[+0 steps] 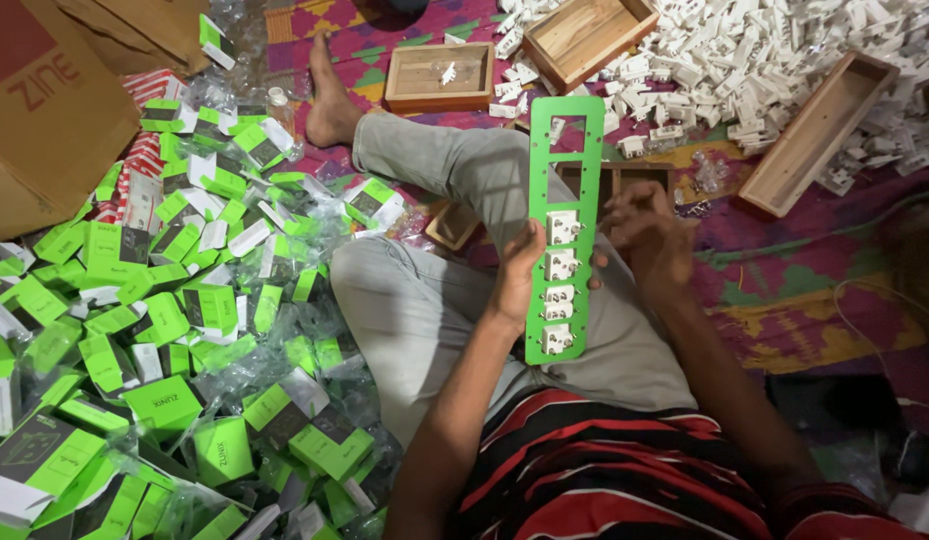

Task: The person sits on the floor and assembles small white electrical components onto a green plastic strip. They pick up the components and fasteners from wooden trays and the floor, attaching them one by one to the strip.

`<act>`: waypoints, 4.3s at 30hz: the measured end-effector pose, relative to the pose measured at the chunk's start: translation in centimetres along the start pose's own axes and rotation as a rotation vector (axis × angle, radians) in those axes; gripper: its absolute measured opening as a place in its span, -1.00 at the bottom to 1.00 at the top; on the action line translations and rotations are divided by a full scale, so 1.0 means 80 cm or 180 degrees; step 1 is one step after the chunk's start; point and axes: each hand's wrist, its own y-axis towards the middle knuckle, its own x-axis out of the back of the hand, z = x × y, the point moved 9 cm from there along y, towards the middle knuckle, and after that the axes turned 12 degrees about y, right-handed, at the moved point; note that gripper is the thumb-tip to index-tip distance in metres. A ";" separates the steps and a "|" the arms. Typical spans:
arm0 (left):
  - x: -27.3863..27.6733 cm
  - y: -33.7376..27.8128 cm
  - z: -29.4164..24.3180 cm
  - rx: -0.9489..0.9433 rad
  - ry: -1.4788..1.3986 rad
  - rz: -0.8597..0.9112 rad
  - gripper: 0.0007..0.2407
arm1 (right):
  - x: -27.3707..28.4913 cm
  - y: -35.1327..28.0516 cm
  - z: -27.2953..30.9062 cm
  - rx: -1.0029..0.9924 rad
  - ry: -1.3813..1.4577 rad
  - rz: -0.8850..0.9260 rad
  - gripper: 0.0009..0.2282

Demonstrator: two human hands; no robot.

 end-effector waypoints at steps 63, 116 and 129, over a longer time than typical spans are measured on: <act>-0.044 -0.021 -0.088 -0.1543 0.5409 -0.1011 -0.59 | 0.160 0.052 -0.075 0.0195 -0.2861 -0.0064 -0.81; -0.017 -0.009 -0.044 -0.1207 0.5815 -0.0689 -0.50 | -0.082 -0.026 0.047 0.1091 -0.4123 0.0847 -0.83; -0.037 -0.008 -0.055 -0.1733 0.5752 -0.0736 -0.60 | -0.045 -0.030 0.035 0.0526 -0.4236 0.0482 -0.91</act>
